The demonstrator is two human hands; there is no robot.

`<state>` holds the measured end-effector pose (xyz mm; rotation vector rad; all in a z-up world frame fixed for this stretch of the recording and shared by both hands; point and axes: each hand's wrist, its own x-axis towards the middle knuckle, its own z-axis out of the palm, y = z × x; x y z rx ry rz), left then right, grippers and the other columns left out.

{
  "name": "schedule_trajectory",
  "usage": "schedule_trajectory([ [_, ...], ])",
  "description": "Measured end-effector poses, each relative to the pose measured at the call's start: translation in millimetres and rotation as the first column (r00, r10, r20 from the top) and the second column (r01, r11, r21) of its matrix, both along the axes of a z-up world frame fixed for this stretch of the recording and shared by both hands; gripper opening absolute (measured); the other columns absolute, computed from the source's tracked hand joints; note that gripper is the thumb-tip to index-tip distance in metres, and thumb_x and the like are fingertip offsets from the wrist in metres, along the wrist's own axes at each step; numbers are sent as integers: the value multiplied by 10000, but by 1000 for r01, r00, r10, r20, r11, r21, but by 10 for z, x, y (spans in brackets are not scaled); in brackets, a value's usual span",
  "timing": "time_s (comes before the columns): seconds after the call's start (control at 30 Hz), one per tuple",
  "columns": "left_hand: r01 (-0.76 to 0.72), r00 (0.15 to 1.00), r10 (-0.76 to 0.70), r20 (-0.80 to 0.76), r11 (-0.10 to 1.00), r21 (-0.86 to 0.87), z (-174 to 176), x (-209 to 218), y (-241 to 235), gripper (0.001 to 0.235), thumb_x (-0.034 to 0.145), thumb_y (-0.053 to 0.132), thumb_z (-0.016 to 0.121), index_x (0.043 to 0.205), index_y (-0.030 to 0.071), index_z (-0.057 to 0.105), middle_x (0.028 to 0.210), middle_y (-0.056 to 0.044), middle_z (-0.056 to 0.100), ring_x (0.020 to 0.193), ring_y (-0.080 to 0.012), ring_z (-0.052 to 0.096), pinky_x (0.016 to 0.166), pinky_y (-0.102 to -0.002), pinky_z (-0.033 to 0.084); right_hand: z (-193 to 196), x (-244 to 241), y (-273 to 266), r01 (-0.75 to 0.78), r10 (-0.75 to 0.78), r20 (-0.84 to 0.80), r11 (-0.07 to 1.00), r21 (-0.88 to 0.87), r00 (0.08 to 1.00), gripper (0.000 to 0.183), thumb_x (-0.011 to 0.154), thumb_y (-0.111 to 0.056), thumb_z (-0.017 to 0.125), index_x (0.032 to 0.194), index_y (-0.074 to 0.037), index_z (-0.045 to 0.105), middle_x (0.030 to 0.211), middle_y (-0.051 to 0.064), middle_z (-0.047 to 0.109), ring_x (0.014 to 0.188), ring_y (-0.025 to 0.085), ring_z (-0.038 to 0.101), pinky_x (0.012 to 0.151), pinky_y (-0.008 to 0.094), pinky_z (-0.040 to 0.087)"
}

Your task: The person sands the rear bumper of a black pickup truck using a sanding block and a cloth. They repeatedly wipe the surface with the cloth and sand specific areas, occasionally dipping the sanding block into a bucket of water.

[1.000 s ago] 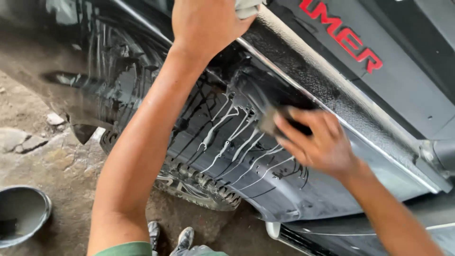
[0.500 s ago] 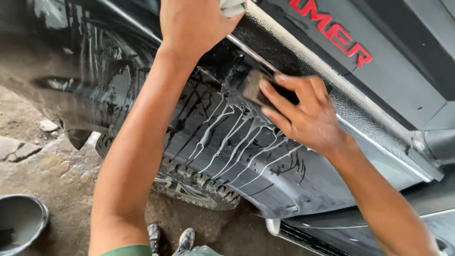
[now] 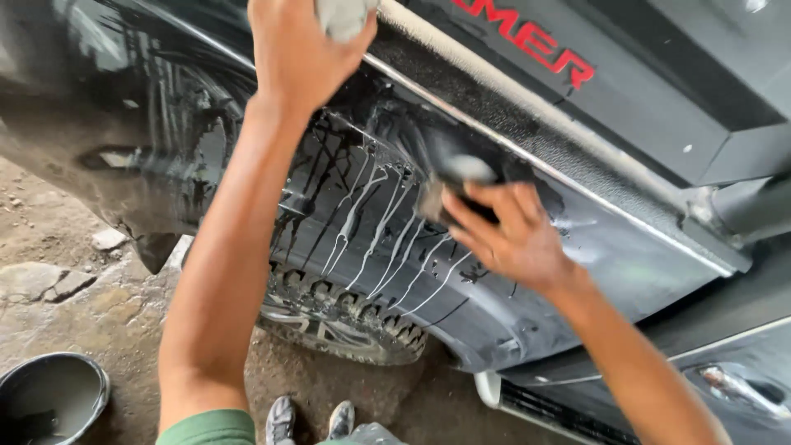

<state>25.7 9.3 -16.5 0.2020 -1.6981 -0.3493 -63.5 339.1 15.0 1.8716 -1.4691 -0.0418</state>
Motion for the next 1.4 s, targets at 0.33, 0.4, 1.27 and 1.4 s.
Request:
schedule_trajectory([
  [0.33, 453, 734, -679, -6, 483, 750, -1072, 1099, 2334, 641, 781, 507, 835, 1182, 30, 685, 985, -70, 705, 869, -170, 694, 736, -310, 572, -582, 668, 779, 167, -101, 689, 986, -29, 718, 640, 798, -242, 865, 1359, -59, 618, 1214, 117, 676, 1094, 303, 642, 948, 410, 543],
  [0.4, 453, 669, -740, -68, 334, 827, -1160, 1075, 2452, 657, 794, 525, 813, 1204, 31, 673, 964, -46, 717, 850, -148, 692, 722, -288, 570, -606, 717, 766, 113, -57, 747, 993, -24, 663, 659, 802, -224, 873, 1376, -43, 607, 1187, 102, 691, 1081, 303, 658, 942, 406, 555],
  [1.27, 770, 573, -259, -777, -153, 619, -771, 455, 3645, 438, 943, 288, 732, 1237, -15, 618, 1030, -81, 720, 843, -163, 704, 712, -314, 577, -512, -193, 1337, -368, 236, 963, 913, -174, 129, 806, 745, -149, 895, 1453, -10, 534, 1440, 142, 603, 1260, 253, 635, 1034, 366, 539],
  [1.4, 892, 392, -151, -907, -180, 415, -544, 332, 3955, 414, 931, 303, 679, 1229, 25, 602, 1062, -77, 739, 921, -174, 727, 837, -333, 585, -998, -169, 1401, -451, 159, 825, 773, -445, -542, 920, 781, -103, 924, 1539, -72, 404, 1427, 113, 589, 1324, 209, 599, 1171, 371, 480],
])
